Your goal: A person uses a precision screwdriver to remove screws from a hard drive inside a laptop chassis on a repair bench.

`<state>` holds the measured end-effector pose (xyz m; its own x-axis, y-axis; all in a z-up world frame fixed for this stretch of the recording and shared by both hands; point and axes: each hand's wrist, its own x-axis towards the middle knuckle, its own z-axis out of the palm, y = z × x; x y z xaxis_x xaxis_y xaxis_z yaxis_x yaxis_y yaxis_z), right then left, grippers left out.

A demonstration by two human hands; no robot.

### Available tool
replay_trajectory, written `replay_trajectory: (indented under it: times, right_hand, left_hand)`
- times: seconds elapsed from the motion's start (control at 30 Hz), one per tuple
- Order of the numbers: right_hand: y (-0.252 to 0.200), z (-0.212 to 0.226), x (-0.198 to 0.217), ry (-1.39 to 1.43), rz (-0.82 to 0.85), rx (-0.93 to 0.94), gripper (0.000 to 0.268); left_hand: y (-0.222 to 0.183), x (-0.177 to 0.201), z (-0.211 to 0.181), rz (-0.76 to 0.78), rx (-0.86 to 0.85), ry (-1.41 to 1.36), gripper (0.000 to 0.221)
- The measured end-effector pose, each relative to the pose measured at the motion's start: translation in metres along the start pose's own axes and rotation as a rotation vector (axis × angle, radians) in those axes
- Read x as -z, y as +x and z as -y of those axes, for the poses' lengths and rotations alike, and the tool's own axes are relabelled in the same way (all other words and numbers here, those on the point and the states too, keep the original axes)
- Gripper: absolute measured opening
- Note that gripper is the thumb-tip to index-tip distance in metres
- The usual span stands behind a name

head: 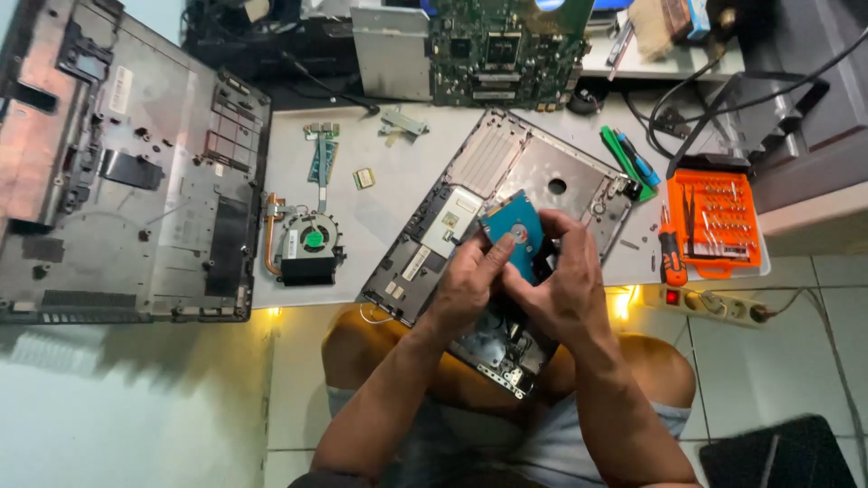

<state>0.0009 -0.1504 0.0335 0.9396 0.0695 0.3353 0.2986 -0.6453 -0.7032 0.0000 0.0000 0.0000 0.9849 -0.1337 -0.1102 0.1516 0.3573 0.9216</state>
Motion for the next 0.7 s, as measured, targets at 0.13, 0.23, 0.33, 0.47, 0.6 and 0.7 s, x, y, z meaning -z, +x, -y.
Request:
replay_trajectory:
  times: [0.13, 0.23, 0.33, 0.47, 0.6, 0.7]
  right_hand:
    - [-0.021, 0.022, 0.010, 0.017, 0.041, 0.091, 0.073]
    - [-0.026, 0.016, 0.026, 0.100, 0.109, 0.123, 0.073]
    - [-0.030, -0.031, 0.050, 0.167, 0.051, 0.007, 0.063]
    - [-0.026, -0.095, 0.095, -0.442, -0.186, -0.042, 0.037]
    - [-0.024, -0.125, 0.111, -0.706, -0.106, -0.239, 0.044]
    - [-0.019, -0.115, 0.110, -0.684, 0.042, -0.419, 0.048]
  left_hand:
    - [-0.006, -0.006, 0.048, -0.189, 0.090, -0.295, 0.024]
    - [-0.018, -0.007, 0.030, -0.329, 0.094, -0.369, 0.028]
    - [-0.022, 0.012, 0.046, -0.319, 0.149, -0.408, 0.027]
    - [-0.039, 0.000, -0.005, -0.283, 0.196, -0.384, 0.032]
    - [-0.047, -0.014, -0.049, -0.266, 0.318, -0.388, 0.036]
    - [-0.047, -0.001, -0.022, -0.203, 0.239, -0.346, 0.035]
